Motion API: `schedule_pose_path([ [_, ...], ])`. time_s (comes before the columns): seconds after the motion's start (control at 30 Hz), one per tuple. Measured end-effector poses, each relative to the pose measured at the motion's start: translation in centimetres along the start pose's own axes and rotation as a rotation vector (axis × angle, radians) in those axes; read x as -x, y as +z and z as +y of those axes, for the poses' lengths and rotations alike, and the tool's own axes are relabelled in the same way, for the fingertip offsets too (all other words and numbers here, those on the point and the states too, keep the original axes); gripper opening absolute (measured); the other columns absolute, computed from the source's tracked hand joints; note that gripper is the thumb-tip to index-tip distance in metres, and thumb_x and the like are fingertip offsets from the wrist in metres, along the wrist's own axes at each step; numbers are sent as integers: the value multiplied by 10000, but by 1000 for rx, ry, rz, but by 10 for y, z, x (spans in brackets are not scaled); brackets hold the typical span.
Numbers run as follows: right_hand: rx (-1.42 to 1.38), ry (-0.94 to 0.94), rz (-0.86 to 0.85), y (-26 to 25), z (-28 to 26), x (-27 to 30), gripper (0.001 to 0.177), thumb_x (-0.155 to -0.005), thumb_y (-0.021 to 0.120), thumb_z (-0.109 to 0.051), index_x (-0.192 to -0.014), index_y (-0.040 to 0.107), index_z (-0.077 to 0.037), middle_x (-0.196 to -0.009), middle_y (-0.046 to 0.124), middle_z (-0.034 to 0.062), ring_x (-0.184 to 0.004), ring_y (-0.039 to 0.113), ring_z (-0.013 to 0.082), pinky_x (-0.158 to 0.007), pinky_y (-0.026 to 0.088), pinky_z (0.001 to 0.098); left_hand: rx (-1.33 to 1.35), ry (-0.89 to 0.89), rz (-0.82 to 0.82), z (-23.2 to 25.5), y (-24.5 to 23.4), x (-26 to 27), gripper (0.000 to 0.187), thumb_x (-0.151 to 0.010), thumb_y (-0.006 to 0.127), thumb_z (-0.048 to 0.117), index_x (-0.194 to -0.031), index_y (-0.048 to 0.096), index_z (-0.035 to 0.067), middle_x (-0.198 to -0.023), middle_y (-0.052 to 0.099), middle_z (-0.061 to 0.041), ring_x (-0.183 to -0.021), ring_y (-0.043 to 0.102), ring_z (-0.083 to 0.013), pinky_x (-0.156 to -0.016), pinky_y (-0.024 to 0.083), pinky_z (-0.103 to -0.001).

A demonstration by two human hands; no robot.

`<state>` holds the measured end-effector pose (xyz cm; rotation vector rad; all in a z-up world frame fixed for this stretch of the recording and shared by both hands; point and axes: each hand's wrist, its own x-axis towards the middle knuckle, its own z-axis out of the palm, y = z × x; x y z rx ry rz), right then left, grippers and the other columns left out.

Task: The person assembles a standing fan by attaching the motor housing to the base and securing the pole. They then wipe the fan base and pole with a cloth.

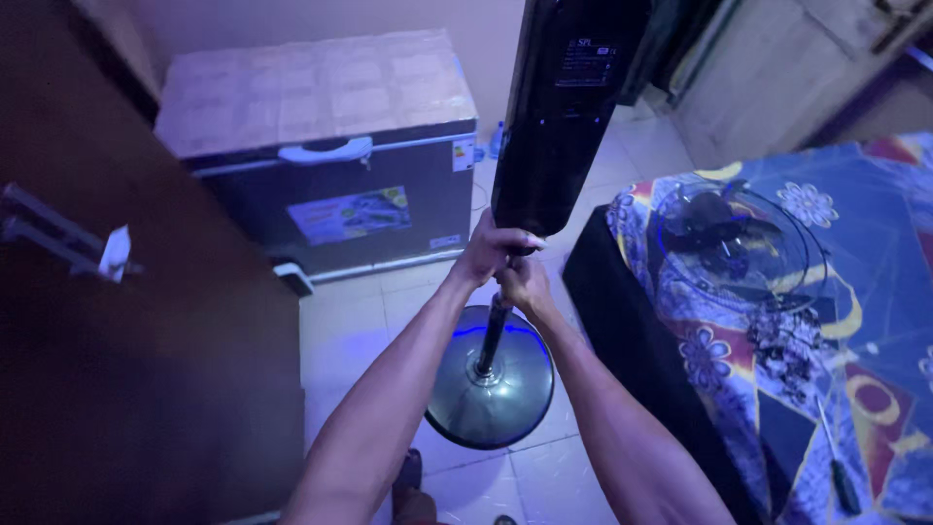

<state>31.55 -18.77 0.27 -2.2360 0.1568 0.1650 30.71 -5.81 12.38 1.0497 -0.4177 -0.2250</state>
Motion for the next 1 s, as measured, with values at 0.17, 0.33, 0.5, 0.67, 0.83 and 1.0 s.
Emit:
schedule_pose_path([
  [0.17,62,-208,164,11,15,34,438,-860,661,-432,-925,782,-16,-824,738,217,-840,718,395,-759,529,512,-120,178,293,-6,61,55,250,-729,786,26,-962,702,-8,-850,669,-31,-718,604,-139,-660,493,-310],
  [0.33,65,-181,-11,17,10,77,373,-859,583,-349,-903,764,-27,-789,756,208,-791,766,358,-747,577,481,-152,177,398,-11,60,94,214,-725,785,11,-912,694,-42,-800,644,-66,-657,572,-162,-577,436,-315],
  [0.5,56,-316,-208,8,0,111,312,-785,631,-344,-914,761,-92,-827,760,167,-821,762,329,-750,572,475,144,14,144,0,35,122,283,-661,730,55,-931,747,-30,-829,749,-125,-731,721,-200,-677,574,-313],
  [0.67,115,-194,21,22,19,127,309,-781,661,-341,-895,798,-90,-856,748,218,-890,728,401,-827,550,498,-38,201,349,-18,75,129,194,-669,775,15,-825,664,-12,-739,642,-42,-607,582,-140,-564,448,-292],
  [0.83,91,-149,73,26,50,125,384,-819,664,-428,-911,782,-74,-879,738,228,-935,695,438,-825,528,534,-139,236,449,-37,102,132,172,-700,778,38,-747,614,16,-681,567,18,-547,497,-95,-494,371,-276],
  [1.0,121,-319,33,5,73,89,341,-843,586,-345,-949,759,-71,-874,739,244,-917,715,431,-817,543,528,46,68,347,-54,91,105,143,-684,722,61,-748,719,-67,-624,663,-112,-451,593,-201,-438,472,-329],
])
